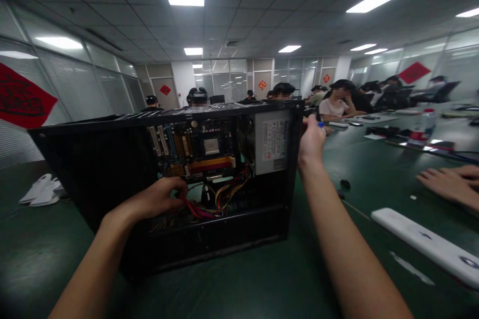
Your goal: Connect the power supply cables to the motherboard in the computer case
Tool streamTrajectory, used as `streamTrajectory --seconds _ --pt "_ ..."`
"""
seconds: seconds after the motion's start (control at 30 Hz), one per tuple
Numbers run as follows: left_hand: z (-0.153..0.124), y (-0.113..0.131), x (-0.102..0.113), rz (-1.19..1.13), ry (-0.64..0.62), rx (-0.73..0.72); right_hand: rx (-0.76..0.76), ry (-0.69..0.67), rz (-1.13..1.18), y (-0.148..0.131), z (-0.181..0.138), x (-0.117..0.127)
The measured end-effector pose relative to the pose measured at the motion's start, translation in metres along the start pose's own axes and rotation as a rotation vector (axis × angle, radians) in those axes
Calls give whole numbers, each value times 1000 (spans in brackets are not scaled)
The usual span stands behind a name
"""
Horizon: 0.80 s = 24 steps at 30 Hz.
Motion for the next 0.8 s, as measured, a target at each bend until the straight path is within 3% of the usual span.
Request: streamTrajectory --seconds 0.07,0.13,0.2,0.27,0.3,0.33,0.37,0.4,0.47,0.53,0.6,0.67,0.8 --pt "-6 15 15 -79 36 -61 -142 107 224 0 11 18" --pt "-12 31 30 -140 75 -115 -151 185 469 -23 5 31" --pt "-18 46 47 -216 144 -155 191 314 605 -83 -23 52" --pt "-24 58 62 -321 224 -170 659 422 598 -150 -85 66" --pt "-27 63 68 -376 265 -171 841 413 574 -176 -118 62" --pt "-30 68 75 -422 310 -168 957 283 539 -198 -146 46" --pt "-33 72 81 -456 360 -164 971 -26 388 -212 -166 9" --pt "-36 76 87 -479 416 -158 891 -286 208 -211 -182 -28" --pt "-43 82 101 -509 543 -148 692 -668 27 -190 -210 -76" --pt "-49 84 109 -537 620 -130 440 -909 -20 -161 -226 -100" --pt "-50 82 106 -576 575 -110 200 -1023 6 -139 -230 -109" --pt "-48 82 94 -603 421 -111 14 -1034 54 -125 -224 -109" --pt "-49 78 69 -488 147 -149 -123 -994 142 -123 -208 -100"
Point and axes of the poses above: each hand's wrist, its own z-axis towards the middle knuckle, its own x-axis out of the back of the hand, y = z × x, the point moved 10 cm from there along z, towards the middle knuckle, and after that the axes turned 10 degrees about y, right-handed, at the moved point
